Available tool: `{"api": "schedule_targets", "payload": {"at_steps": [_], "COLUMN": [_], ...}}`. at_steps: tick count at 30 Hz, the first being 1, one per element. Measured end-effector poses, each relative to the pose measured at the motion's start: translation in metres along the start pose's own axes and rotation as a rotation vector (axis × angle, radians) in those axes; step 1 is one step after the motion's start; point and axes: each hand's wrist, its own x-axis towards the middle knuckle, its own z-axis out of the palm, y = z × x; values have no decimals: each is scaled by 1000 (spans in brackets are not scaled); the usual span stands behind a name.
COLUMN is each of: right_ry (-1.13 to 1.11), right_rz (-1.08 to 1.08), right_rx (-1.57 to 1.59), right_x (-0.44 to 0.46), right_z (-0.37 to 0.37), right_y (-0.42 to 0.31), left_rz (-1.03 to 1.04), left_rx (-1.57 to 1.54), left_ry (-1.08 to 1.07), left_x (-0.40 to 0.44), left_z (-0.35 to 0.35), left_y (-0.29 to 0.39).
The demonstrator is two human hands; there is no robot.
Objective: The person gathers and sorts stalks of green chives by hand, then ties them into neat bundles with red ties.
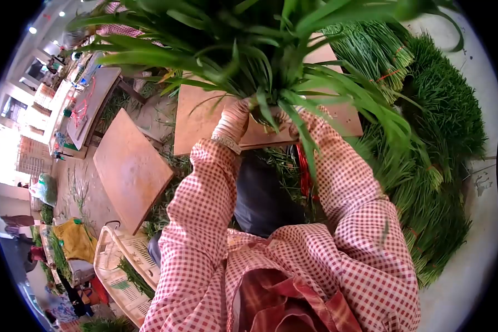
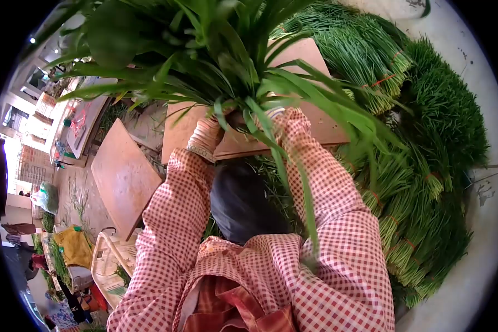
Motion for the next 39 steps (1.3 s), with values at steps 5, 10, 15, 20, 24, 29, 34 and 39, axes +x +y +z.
{"api": "schedule_targets", "payload": {"at_steps": [5,10,15,20,24,29,34,39], "right_ry": [-211,-498,-440,-439,-313,-333,-260,-424], "right_rz": [81,423,236,175,366,311,39,25], "right_rx": [-319,-964,-1098,-774,-1001,-1085,-1109,-907], "right_x": [30,63,59,77,70,15,5,34], "right_z": [-21,-2,18,-11,-29,-10,-27,-47], "right_y": [-51,-109,7,7,3,14,48,57], "left_rz": [156,284,-120,651,998,499,402,242], "left_rx": [-421,-887,-694,934,1157,1516,1749,1680], "left_ry": [-168,-13,832,971,307,-179,-155,-120], "left_x": [-26,-74,-150,-169,-128,-46,-27,-15], "left_z": [-2,-59,-236,-203,-38,60,22,33], "left_y": [18,50,34,171,212,111,52,59]}}
